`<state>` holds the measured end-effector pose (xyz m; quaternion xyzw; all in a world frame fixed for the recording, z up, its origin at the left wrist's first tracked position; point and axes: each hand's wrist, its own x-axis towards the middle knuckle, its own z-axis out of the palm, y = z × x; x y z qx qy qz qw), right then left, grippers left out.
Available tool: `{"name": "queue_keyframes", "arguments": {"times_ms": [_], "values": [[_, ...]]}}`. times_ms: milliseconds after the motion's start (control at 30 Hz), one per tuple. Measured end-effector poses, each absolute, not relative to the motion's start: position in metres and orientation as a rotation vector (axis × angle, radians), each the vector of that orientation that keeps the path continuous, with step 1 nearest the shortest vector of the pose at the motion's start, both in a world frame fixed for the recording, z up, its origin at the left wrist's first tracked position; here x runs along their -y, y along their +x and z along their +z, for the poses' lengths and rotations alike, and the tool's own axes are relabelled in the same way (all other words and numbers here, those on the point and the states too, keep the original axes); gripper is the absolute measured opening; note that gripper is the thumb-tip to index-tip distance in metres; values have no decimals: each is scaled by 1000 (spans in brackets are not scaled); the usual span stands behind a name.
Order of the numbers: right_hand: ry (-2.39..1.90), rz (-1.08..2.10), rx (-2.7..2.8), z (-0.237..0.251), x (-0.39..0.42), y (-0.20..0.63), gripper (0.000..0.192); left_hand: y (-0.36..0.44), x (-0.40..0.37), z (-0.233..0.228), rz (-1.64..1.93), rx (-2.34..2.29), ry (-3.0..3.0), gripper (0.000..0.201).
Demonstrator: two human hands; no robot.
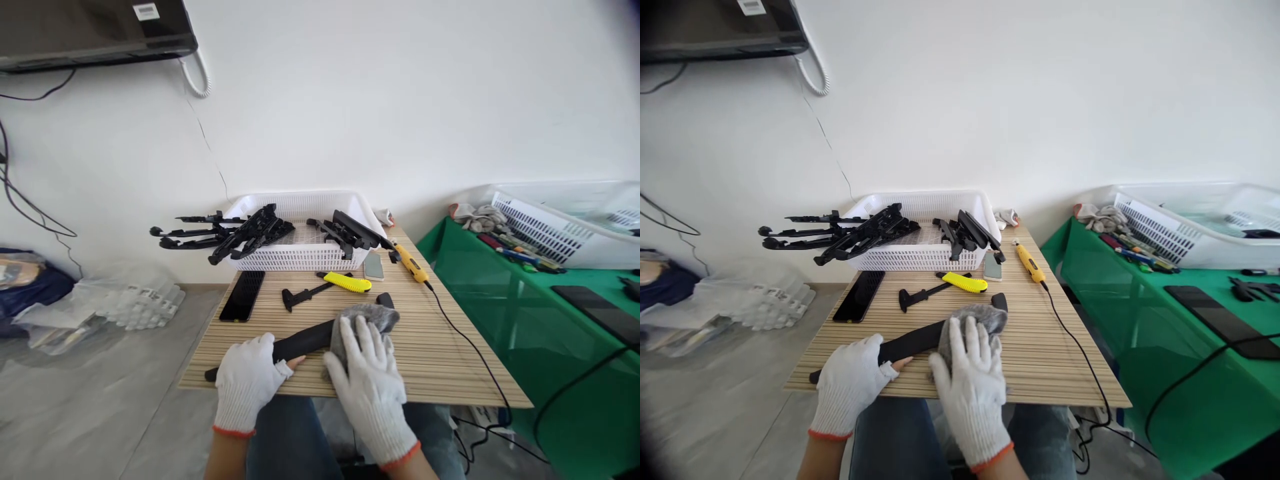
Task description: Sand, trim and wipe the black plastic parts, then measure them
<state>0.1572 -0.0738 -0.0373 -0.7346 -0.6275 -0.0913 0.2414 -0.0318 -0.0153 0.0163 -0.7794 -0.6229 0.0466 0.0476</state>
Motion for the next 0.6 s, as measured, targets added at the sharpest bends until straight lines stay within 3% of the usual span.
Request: {"name": "queue_keyframes", "arguments": {"times_ms": [233, 600], "values": [[-2260, -154, 1473, -36, 67, 237, 66, -40, 14, 7, 43, 1716, -2425, 58], [-2015, 4, 1674, -50, 77, 291, 56, -49, 16, -1, -124, 1520, -2521, 51]]}}
